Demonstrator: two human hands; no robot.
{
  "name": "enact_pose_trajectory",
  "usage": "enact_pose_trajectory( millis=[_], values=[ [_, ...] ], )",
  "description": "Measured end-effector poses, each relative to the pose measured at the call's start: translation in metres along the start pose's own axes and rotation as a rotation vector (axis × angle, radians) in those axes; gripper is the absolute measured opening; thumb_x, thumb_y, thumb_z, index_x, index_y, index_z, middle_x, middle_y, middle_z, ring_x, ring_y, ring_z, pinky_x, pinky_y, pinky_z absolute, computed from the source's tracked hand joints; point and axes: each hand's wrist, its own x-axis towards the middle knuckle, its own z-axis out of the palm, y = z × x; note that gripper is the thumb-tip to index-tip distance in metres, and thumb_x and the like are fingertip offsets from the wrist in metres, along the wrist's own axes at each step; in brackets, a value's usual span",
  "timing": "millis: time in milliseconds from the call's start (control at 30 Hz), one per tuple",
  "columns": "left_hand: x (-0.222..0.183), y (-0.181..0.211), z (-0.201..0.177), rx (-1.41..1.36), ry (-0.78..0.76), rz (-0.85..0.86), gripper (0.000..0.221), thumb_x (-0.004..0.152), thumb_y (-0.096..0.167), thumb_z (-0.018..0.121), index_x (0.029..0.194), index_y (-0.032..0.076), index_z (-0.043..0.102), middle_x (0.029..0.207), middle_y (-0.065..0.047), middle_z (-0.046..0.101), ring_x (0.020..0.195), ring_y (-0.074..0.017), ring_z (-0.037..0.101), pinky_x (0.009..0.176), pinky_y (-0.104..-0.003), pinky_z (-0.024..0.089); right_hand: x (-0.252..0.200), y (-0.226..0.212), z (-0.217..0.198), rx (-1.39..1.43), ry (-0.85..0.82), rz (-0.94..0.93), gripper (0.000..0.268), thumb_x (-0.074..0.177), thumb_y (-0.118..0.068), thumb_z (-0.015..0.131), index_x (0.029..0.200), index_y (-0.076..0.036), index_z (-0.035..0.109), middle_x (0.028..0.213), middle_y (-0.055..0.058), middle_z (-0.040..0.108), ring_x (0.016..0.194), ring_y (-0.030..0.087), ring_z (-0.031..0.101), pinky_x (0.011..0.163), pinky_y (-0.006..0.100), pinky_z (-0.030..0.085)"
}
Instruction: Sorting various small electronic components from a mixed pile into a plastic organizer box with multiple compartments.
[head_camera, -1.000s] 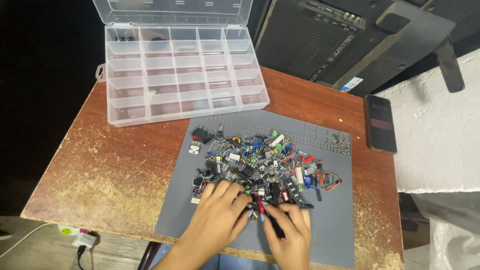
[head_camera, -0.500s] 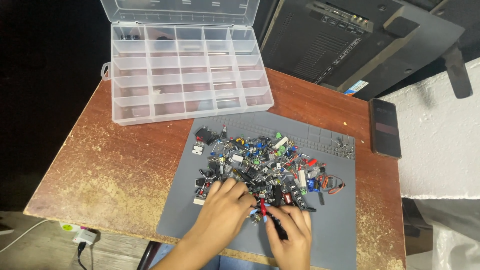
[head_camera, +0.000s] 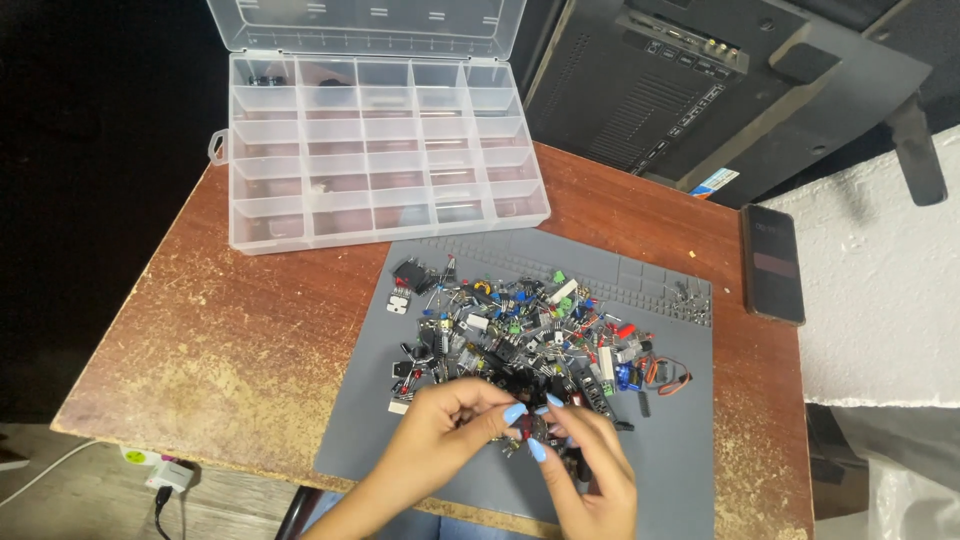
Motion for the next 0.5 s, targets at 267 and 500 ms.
enact_pose_trajectory(
  millis=[267, 500],
  values=[
    [-0.011, 0.01, 0.004, -0.056, 0.0, 0.045, 0.015, 0.092, 0.016, 0.074, 0.099, 0.004, 0.081, 0.09, -0.004, 0.082, 0.081, -0.0077, 0.072, 0.076, -0.023, 0.058, -0.001, -0.006, 0.008, 0.091, 0.085, 0.121, 0.021, 0.08, -0.007, 0.08, 0.1, -0.003, 0.082, 0.104, 0.01, 0.076, 0.095, 0.018, 0.072, 0.084, 0.028, 0.056],
    [-0.017, 0.02, 0.004, 0.227, 0.015, 0.377, 0.022, 0.088, 0.014, 0.082, 0.109, 0.016, 0.079, 0.09, -0.001, 0.073, 0.083, -0.0113, 0.069, 0.077, -0.025, 0.057, -0.002, -0.014, 0.008, 0.105, 0.184, 0.147, 0.014, 0.078, -0.008, 0.08, 0.089, 0.001, 0.082, 0.094, 0.014, 0.075, 0.085, 0.019, 0.07, 0.07, 0.027, 0.053]
  ],
)
